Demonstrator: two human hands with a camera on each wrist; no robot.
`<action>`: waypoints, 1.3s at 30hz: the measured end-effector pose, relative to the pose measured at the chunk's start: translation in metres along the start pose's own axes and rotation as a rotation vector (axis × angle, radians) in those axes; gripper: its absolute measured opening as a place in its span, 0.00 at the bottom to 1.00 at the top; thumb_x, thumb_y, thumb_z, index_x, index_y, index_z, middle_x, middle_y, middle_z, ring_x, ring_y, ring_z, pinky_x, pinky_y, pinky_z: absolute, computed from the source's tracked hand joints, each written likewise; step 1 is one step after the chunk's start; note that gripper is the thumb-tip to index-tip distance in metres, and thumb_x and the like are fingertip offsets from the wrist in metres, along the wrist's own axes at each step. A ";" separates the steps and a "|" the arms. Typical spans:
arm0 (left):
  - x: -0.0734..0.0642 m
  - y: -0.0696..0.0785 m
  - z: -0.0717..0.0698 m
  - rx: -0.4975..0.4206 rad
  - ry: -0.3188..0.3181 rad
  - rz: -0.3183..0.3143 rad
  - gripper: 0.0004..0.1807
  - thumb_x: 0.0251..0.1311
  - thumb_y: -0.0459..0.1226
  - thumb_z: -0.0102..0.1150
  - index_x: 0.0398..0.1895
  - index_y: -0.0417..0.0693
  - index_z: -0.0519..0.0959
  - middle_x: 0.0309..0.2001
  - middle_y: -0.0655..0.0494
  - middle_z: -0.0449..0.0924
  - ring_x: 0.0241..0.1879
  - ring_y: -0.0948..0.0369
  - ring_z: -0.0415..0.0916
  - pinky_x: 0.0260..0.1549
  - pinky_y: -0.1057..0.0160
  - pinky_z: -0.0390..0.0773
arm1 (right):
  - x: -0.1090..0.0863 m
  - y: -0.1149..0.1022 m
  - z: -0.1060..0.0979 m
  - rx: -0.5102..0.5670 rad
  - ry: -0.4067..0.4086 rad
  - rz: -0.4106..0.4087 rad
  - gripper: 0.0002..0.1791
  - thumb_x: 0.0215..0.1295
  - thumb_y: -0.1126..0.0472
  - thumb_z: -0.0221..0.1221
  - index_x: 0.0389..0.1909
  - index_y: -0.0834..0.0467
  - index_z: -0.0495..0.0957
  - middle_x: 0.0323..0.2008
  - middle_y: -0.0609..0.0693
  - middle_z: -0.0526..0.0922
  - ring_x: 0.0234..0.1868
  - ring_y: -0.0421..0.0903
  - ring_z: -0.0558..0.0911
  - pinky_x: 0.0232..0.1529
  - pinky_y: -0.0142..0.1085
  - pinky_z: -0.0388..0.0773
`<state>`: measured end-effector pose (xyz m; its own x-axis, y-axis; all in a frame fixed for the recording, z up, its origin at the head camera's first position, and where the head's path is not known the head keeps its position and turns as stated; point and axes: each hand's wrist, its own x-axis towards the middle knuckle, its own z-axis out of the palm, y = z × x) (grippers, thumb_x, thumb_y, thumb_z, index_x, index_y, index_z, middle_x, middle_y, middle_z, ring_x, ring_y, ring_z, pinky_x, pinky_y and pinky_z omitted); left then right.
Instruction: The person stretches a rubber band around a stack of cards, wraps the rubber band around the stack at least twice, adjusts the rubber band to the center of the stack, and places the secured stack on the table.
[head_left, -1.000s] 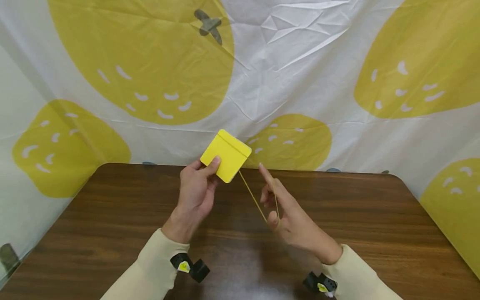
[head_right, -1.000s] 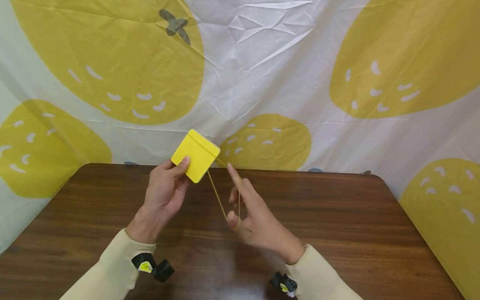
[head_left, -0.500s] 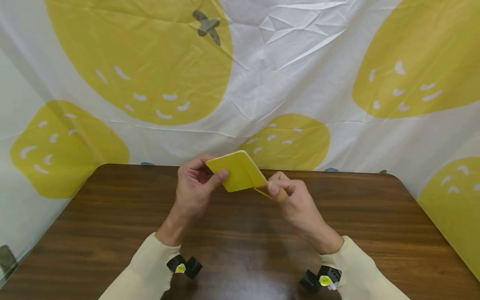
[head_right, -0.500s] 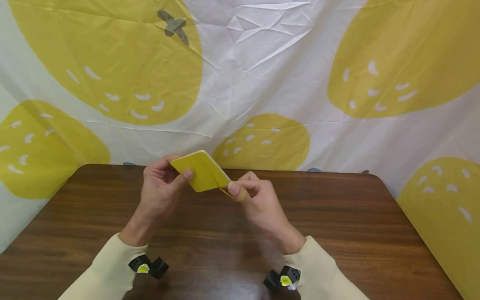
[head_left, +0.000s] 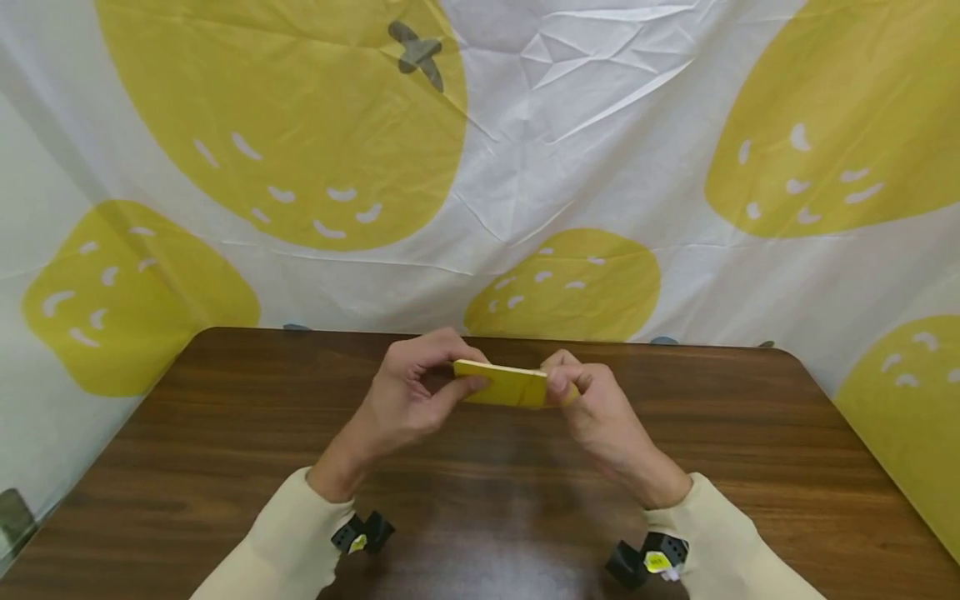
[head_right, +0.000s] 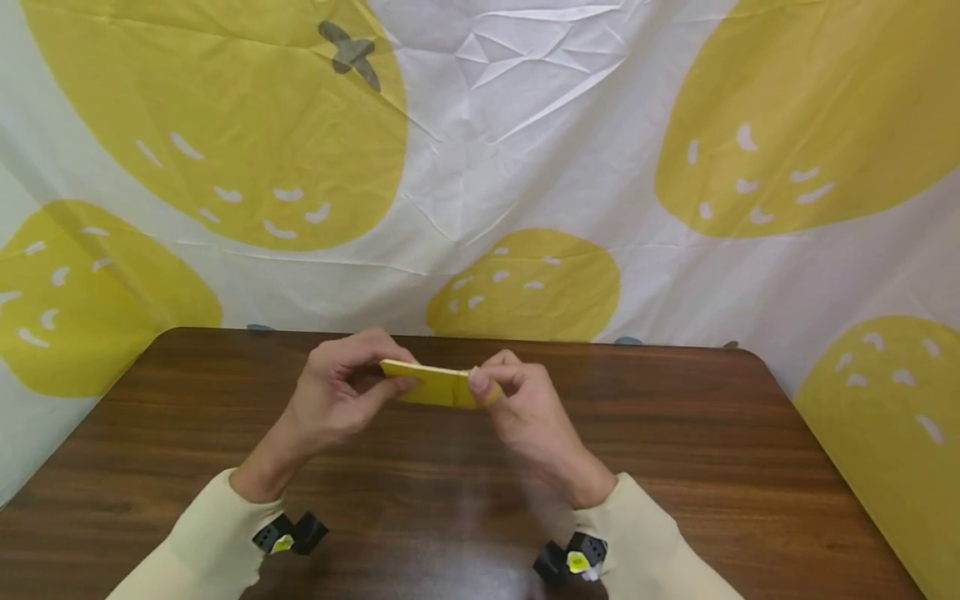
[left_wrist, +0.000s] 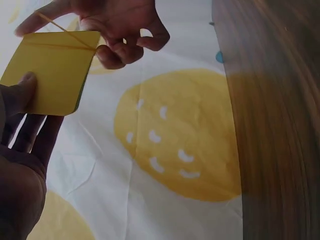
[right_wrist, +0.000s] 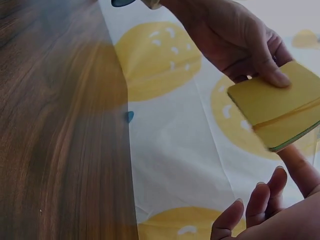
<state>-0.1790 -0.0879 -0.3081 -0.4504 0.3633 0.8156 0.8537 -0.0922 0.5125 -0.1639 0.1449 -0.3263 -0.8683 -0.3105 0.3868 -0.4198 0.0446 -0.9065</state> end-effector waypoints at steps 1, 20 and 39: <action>0.000 0.001 0.000 0.020 -0.014 0.011 0.13 0.51 0.17 0.69 0.36 0.39 0.84 0.30 0.53 0.79 0.29 0.60 0.74 0.27 0.66 0.77 | 0.000 0.000 -0.001 -0.001 -0.004 0.005 0.48 0.58 0.23 0.56 0.27 0.72 0.81 0.33 0.52 0.74 0.38 0.46 0.73 0.42 0.34 0.69; 0.002 0.013 -0.004 0.194 -0.158 0.149 0.13 0.54 0.18 0.67 0.38 0.40 0.85 0.31 0.56 0.81 0.29 0.65 0.74 0.28 0.70 0.75 | 0.001 -0.018 -0.018 -0.303 0.036 0.070 0.25 0.60 0.61 0.69 0.61 0.53 0.82 0.35 0.54 0.72 0.39 0.47 0.72 0.39 0.35 0.71; -0.016 -0.003 0.013 0.166 -0.017 -0.274 0.08 0.58 0.26 0.71 0.40 0.40 0.85 0.35 0.56 0.82 0.34 0.61 0.79 0.33 0.61 0.85 | -0.002 -0.017 -0.017 -0.339 0.056 -0.182 0.09 0.63 0.67 0.69 0.41 0.52 0.89 0.37 0.43 0.87 0.36 0.43 0.82 0.38 0.32 0.78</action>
<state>-0.1708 -0.0816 -0.3260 -0.6664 0.3696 0.6476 0.7327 0.1635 0.6607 -0.1598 0.1609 -0.3090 -0.7808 -0.2906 0.5531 -0.6236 0.3080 -0.7185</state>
